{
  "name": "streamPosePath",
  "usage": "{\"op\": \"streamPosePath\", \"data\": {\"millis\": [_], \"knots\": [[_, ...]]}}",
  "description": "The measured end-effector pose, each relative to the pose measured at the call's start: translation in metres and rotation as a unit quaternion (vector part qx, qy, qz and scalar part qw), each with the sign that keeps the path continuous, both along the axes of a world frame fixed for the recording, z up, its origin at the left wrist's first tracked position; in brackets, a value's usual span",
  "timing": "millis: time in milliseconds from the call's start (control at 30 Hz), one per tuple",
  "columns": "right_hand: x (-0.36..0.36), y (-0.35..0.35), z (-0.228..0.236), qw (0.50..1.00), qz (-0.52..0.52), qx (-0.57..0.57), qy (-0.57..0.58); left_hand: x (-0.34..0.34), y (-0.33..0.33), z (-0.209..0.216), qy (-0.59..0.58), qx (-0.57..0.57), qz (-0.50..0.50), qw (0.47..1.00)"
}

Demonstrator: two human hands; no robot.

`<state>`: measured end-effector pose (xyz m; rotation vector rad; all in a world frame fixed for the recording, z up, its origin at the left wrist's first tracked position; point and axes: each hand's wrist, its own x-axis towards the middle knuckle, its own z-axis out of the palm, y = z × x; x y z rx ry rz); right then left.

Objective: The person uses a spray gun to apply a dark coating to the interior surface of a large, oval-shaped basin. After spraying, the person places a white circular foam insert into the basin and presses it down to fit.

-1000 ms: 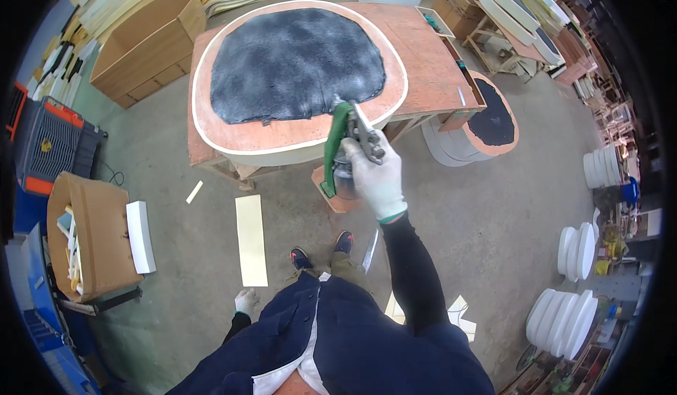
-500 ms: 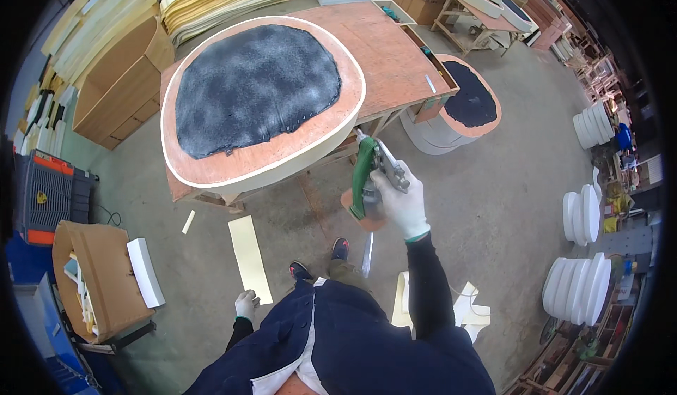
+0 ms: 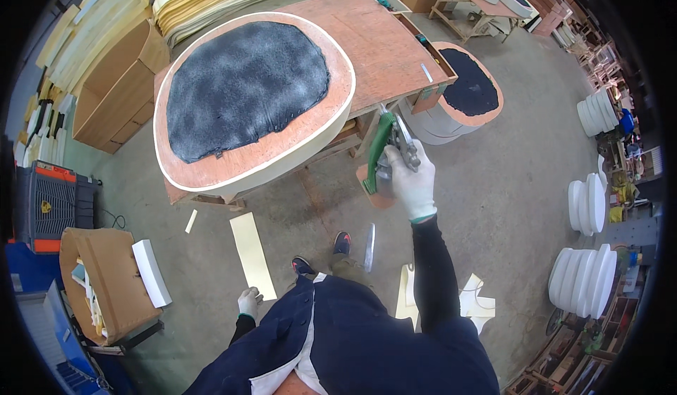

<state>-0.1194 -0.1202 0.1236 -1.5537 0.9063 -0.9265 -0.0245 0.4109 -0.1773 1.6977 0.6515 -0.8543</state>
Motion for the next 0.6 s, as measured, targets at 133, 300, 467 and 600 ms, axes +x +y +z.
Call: {"op": "streamPosePath", "data": {"millis": [133, 300, 467, 600], "knots": [[-0.019, 0.031, 0.015, 0.997, 0.015, 0.070, 0.032, -0.007, 0.015, -0.009, 0.012, 0.011, -0.016, 1.000], [-0.038, 0.065, 0.004, 0.993, 0.086, 0.054, 0.063, -0.004, 0.018, -0.012, 0.023, 0.026, -0.053, 0.998], [-0.013, 0.095, 0.003, 0.996, 0.071, 0.058, 0.021, 0.018, 0.017, -0.002, 0.007, 0.014, -0.064, 0.998], [0.001, 0.108, 0.018, 0.994, 0.099, 0.028, 0.040, 0.029, 0.032, 0.000, -0.038, -0.018, -0.017, 0.999]]}}
